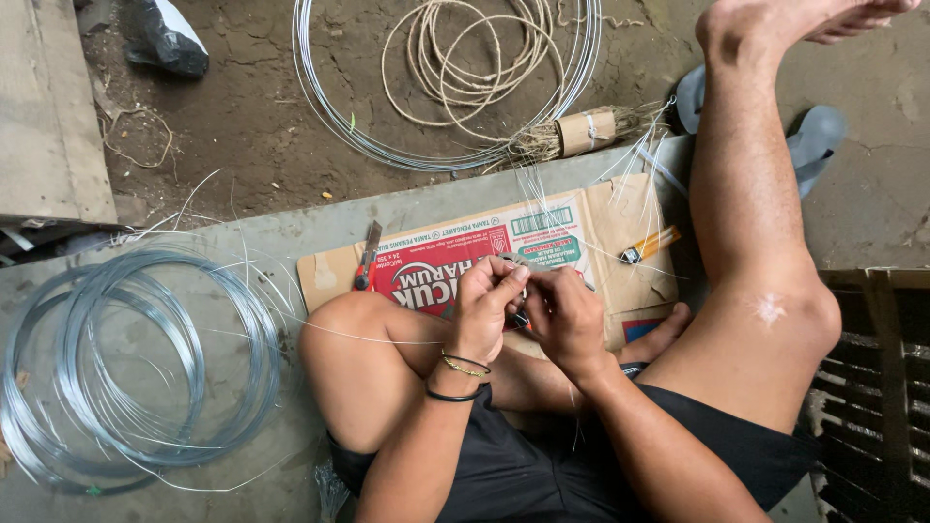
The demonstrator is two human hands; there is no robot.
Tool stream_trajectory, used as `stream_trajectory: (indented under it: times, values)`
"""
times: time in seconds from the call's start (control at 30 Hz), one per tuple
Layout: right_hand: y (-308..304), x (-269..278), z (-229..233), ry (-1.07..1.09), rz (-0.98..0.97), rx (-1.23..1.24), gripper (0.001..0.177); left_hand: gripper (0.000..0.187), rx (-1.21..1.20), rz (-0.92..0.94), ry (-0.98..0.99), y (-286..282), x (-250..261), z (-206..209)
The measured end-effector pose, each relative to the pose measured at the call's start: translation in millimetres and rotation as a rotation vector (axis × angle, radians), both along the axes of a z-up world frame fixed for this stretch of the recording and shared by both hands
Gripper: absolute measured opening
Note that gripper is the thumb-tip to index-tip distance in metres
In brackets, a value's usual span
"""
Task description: The person sits on the floor and uses pliers to twist and cut thin metal wire. They repeatedly bend the wire into loops and secure them with pliers, working on a cardboard surface.
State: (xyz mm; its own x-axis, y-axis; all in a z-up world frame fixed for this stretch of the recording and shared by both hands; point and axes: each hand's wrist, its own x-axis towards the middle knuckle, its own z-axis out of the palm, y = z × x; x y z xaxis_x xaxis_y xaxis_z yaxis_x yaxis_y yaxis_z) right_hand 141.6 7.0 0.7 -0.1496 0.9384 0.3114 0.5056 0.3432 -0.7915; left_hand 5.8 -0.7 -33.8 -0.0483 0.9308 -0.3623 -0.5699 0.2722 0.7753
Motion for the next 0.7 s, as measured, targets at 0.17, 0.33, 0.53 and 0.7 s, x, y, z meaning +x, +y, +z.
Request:
stream_trajectory:
  times: [0.17,0.33,0.53,0.7]
  values:
    - [0.3,8.2,13.3,0.31,0.037,-0.068,0.013,0.023,-0.028,-0.211,-0.033,2.1,-24.0,37.5]
    - [0.1,9.6,29.9,0.231,0.089,0.107,0.018,0.037,0.015,-0.334,0.033,-3.1,-31.4,67.9]
    - [1.5,10.2,36.5,0.42,0.181,-0.107,0.014,0.03,0.059,-0.283,-0.043,-24.9,-33.0,95.1]
    - [-1.8,16.0,46.2,0.772,0.175,-0.431,0.011,0.036,-0.012,-0.315,-0.23,-58.3,-24.0,112.1]
